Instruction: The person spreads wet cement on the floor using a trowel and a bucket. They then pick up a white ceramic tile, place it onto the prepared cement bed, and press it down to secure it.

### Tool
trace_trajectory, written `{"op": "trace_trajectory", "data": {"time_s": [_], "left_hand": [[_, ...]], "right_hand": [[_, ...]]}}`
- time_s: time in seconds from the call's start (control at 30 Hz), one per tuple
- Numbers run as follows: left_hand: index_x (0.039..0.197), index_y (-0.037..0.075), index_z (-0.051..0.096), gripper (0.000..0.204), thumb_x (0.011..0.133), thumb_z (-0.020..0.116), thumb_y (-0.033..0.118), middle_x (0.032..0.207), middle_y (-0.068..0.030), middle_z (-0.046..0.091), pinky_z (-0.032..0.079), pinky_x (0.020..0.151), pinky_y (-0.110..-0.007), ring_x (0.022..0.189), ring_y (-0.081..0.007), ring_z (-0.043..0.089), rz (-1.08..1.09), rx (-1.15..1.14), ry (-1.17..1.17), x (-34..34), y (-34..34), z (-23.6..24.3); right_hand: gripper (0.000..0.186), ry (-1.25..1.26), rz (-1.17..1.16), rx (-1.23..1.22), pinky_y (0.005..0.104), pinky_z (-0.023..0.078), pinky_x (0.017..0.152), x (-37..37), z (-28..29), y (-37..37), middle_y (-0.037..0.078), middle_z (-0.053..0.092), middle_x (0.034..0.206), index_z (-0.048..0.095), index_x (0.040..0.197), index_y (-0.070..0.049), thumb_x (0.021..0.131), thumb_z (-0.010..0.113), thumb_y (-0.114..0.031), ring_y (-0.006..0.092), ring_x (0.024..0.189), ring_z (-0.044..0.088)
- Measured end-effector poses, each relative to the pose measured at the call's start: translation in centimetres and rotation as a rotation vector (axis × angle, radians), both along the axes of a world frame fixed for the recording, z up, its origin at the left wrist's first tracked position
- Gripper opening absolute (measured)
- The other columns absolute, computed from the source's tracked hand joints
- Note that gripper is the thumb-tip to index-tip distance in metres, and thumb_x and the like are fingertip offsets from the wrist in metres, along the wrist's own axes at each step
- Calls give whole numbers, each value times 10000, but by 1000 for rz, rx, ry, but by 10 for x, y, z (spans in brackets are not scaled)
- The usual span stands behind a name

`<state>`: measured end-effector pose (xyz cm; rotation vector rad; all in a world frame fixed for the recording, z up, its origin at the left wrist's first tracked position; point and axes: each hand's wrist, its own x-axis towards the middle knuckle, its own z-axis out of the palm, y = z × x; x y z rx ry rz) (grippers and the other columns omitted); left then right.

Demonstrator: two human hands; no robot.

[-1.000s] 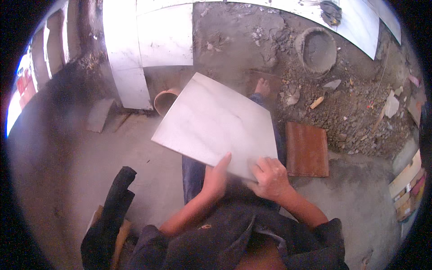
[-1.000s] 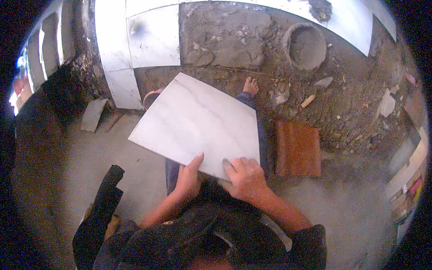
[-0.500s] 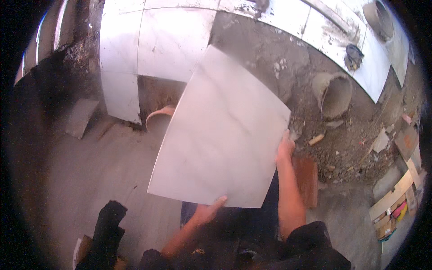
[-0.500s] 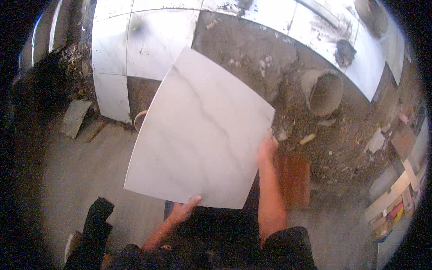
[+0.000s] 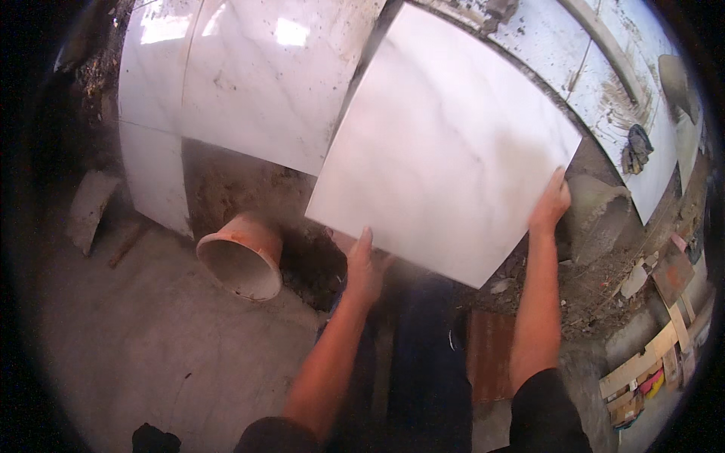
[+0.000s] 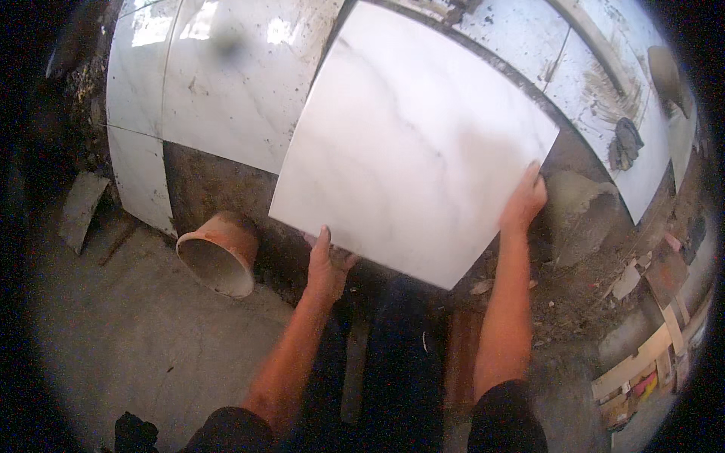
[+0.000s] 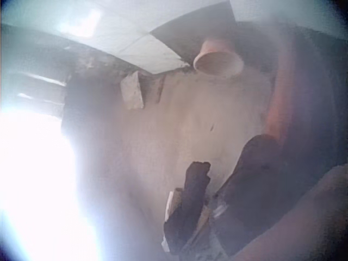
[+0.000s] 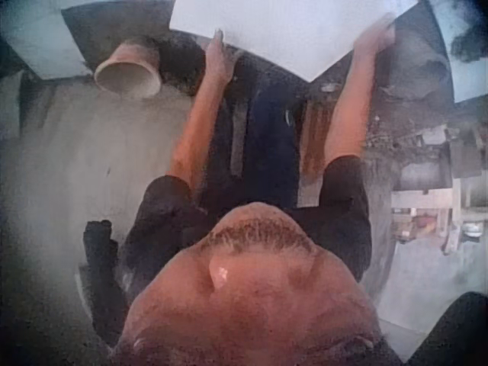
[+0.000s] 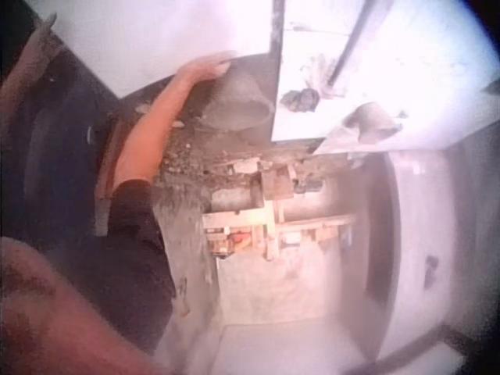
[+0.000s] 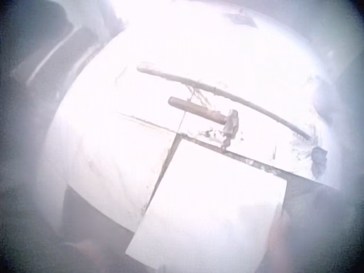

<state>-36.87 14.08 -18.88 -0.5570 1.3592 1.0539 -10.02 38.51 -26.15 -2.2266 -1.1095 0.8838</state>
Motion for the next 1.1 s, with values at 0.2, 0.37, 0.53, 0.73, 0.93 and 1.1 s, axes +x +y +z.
{"op": "trace_trajectory", "data": {"time_s": [0.2, 0.37, 0.53, 0.73, 0.93, 1.1], "left_hand": [[1535, 35, -8, 1000, 918, 581, 557, 1579, -182, 96, 413, 1049, -569, 1447, -355, 200, -45, 7, 67, -16, 26, -59], [1541, -2, 14, 1110, 857, 636, 612, 1605, -187, -1, 438, 1061, -518, 1482, -354, 86, -186, -185, 222, -17, 8, -99], [1554, -1, 63, 1238, 757, 671, 725, 1626, -207, -35, 324, 1145, -504, 1510, -355, -13, -782, -497, 425, -5, -1, -113], [1524, 27, 271, 1286, 627, 563, 902, 1588, -261, 187, 1, 1219, -472, 1501, -377, 54, -1588, -665, 698, -4, -50, -152], [1435, -55, 428, 1219, 711, 388, 925, 1542, -274, 317, 78, 1220, -475, 1476, -391, 220, -1427, -671, 768, 0, -23, -133], [1529, 49, 271, 1277, 626, 573, 900, 1592, -266, 184, 36, 1218, -497, 1495, -419, 78, -1506, -579, 314, -22, 38, -89]], "right_hand": [[544, -13, 18, 82, 352, 461, 697, -14, -46, 39, 92, 636, 785, 656, 911, 85, 1003, 530, -436, 177, 716, 543], [532, -6, 42, 101, 338, 440, 651, -10, -59, 51, 57, 593, 741, 649, 886, 73, 1002, 539, -434, 156, 675, 509], [523, -29, 45, 103, 327, 436, 645, -7, -55, 51, 49, 593, 749, 652, 911, 76, 1009, 531, -423, 144, 673, 505], [524, -19, 79, 100, 325, 446, 661, -18, -52, 51, 52, 615, 779, 660, 915, 68, 1004, 534, -432, 142, 700, 528], [542, 19, 48, 100, 338, 472, 699, -7, -68, 53, 81, 654, 817, 662, 913, 76, 999, 531, -443, 175, 729, 577], [575, -239, 173, 69, 359, 477, 711, 3, -70, 57, 131, 669, 795, 666, 911, 90, 998, 517, -458, 206, 742, 608]]}}
